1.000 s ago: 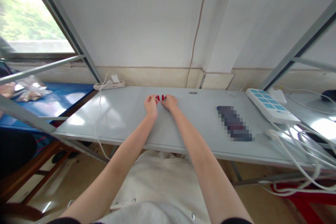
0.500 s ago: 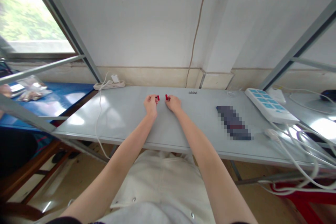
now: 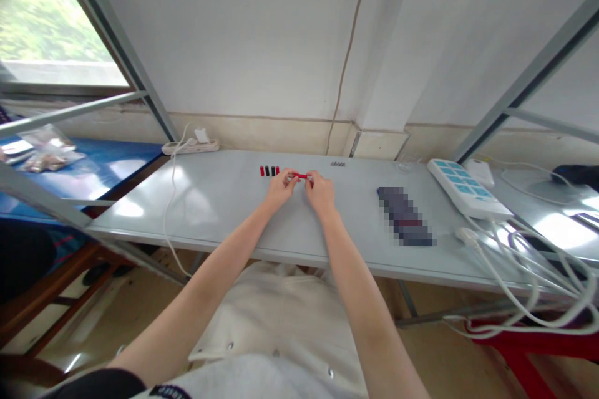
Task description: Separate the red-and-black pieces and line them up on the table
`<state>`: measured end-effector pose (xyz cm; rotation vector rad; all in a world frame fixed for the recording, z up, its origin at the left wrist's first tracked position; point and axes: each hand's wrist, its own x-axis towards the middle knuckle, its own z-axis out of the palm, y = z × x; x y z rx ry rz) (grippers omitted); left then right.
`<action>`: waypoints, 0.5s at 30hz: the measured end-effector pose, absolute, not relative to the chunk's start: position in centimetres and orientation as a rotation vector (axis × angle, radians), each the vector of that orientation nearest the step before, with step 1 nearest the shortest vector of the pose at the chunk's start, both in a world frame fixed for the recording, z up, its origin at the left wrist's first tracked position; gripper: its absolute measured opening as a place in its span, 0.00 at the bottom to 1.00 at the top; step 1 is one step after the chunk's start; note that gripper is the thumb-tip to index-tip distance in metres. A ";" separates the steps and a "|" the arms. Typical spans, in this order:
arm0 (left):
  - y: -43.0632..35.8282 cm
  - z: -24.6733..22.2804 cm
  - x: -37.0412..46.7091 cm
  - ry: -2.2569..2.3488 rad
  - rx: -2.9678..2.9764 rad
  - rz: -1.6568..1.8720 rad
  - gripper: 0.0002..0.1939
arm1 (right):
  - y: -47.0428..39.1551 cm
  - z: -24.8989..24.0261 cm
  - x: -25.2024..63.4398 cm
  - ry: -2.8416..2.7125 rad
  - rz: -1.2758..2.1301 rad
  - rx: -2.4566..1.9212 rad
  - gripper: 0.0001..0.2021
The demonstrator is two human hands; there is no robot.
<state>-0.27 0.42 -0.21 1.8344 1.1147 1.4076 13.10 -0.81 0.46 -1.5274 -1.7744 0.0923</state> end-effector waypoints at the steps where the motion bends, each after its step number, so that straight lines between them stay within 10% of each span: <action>1: 0.5 -0.2 -0.3 1.089 1.786 1.400 0.08 | -0.8 0.4 13.3 -1.690 0.133 -1.484 0.12; 15: 0.3 -0.6 0.5 0.870 1.650 1.234 0.11 | -1.2 0.9 13.1 -1.399 0.455 -1.459 0.27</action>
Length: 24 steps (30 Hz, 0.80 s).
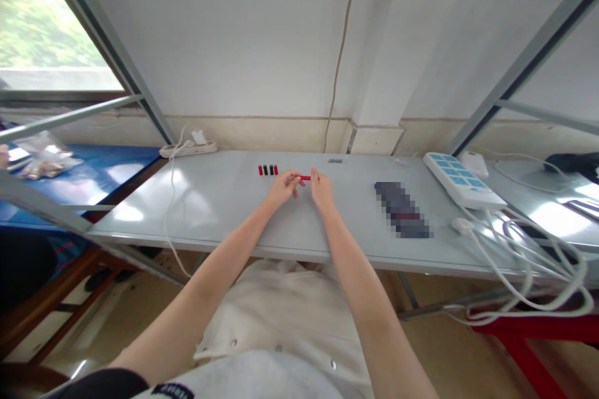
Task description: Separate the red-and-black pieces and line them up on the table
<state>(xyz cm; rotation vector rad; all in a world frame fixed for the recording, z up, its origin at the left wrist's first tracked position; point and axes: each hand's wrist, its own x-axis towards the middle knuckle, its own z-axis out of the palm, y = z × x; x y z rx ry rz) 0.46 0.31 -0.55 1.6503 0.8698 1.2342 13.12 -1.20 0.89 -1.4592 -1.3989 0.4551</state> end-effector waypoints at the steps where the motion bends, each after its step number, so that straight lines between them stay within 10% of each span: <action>1: 0.3 -0.5 0.5 0.879 1.646 1.228 0.12 | -1.3 1.0 13.1 -1.400 0.426 -1.456 0.27; 24: 0.2 0.3 0.1 1.033 1.511 1.296 0.18 | -0.2 0.7 13.8 -1.229 0.454 -1.299 0.24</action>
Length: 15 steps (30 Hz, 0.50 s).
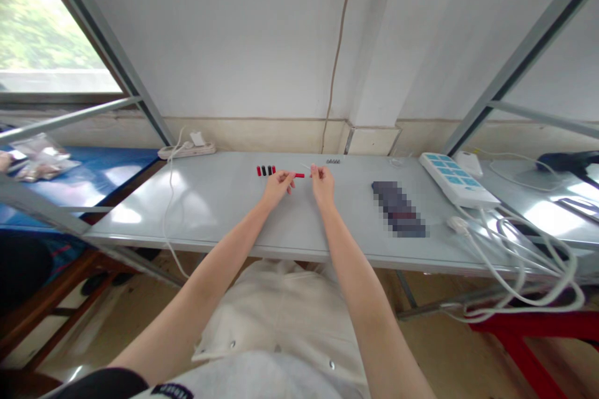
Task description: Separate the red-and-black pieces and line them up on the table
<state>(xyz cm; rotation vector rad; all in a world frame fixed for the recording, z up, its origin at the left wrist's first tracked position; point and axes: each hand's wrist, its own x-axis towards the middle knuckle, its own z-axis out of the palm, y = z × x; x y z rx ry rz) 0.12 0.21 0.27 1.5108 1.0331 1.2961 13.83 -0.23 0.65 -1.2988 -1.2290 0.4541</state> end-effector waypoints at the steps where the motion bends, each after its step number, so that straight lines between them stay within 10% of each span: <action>1: 0.2 0.3 0.2 1.024 1.524 1.271 0.18 | -0.2 0.7 13.7 -1.262 0.439 -1.289 0.24; 15: 0.6 -0.1 0.1 1.020 1.540 1.337 0.16 | -0.4 0.2 12.6 -1.623 0.791 -1.160 0.18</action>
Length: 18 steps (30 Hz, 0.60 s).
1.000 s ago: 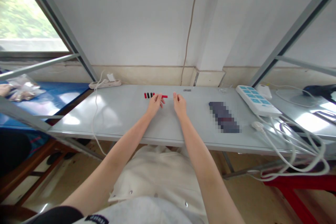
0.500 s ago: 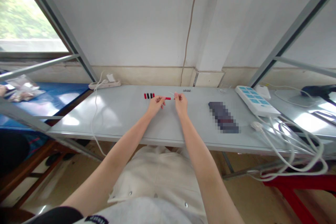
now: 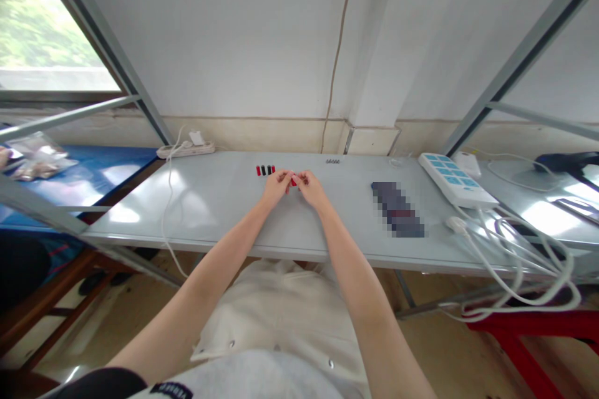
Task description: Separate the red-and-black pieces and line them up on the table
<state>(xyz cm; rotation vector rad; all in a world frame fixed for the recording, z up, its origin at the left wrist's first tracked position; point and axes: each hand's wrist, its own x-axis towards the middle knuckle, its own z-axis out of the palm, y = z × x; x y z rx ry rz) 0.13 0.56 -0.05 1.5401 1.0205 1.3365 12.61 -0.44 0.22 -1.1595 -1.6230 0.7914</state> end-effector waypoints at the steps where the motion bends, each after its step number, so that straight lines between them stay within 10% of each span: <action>1: 0.6 -0.1 0.1 1.035 1.552 1.346 0.16 | -0.5 0.3 12.7 -1.646 0.759 -1.171 0.17; 18: 0.6 -0.3 0.0 1.330 1.775 1.227 0.12 | 0.7 0.3 14.2 -1.873 0.402 -1.399 0.08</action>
